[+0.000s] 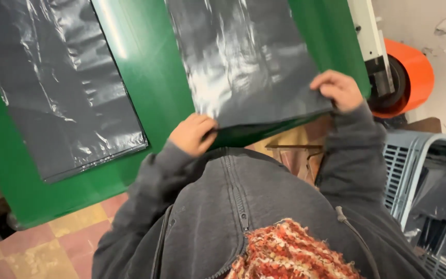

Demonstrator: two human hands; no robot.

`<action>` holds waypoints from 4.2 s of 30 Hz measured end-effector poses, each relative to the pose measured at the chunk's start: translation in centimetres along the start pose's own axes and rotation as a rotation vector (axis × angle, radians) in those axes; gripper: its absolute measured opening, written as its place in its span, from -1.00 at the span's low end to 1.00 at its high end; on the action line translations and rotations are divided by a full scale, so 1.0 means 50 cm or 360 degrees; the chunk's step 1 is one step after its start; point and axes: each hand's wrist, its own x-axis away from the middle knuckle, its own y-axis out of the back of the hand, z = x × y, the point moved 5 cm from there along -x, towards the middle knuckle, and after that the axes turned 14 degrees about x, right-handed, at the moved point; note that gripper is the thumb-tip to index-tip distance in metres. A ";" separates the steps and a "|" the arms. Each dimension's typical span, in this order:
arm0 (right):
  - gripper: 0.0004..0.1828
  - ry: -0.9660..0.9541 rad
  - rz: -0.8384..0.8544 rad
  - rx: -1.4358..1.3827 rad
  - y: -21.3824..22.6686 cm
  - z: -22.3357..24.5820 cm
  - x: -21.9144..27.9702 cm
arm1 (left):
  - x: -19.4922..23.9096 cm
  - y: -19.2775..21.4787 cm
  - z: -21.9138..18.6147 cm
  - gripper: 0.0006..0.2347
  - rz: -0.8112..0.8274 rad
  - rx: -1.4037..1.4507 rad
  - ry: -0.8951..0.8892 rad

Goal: Folding large black plastic bags and placing them into a storage crate.

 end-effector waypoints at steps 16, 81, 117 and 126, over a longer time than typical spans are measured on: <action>-0.79 -0.0231 -0.0268 0.0315 0.009 -0.042 -0.623 | -0.425 0.103 0.556 -0.83 -0.0857 0.0622 0.0422; -0.75 -0.0664 -0.0742 0.0228 -0.192 -0.030 -0.209 | -0.162 -0.011 0.256 -0.51 -0.0660 -0.0222 0.0621; -0.84 0.0490 0.0356 0.0201 -0.563 0.321 -0.481 | 0.376 0.455 0.383 -0.90 -0.0999 0.0694 0.0628; -0.64 0.0640 0.0094 0.0027 -0.694 0.257 -1.012 | 0.168 0.506 0.847 -0.74 -0.1479 -0.0200 0.1035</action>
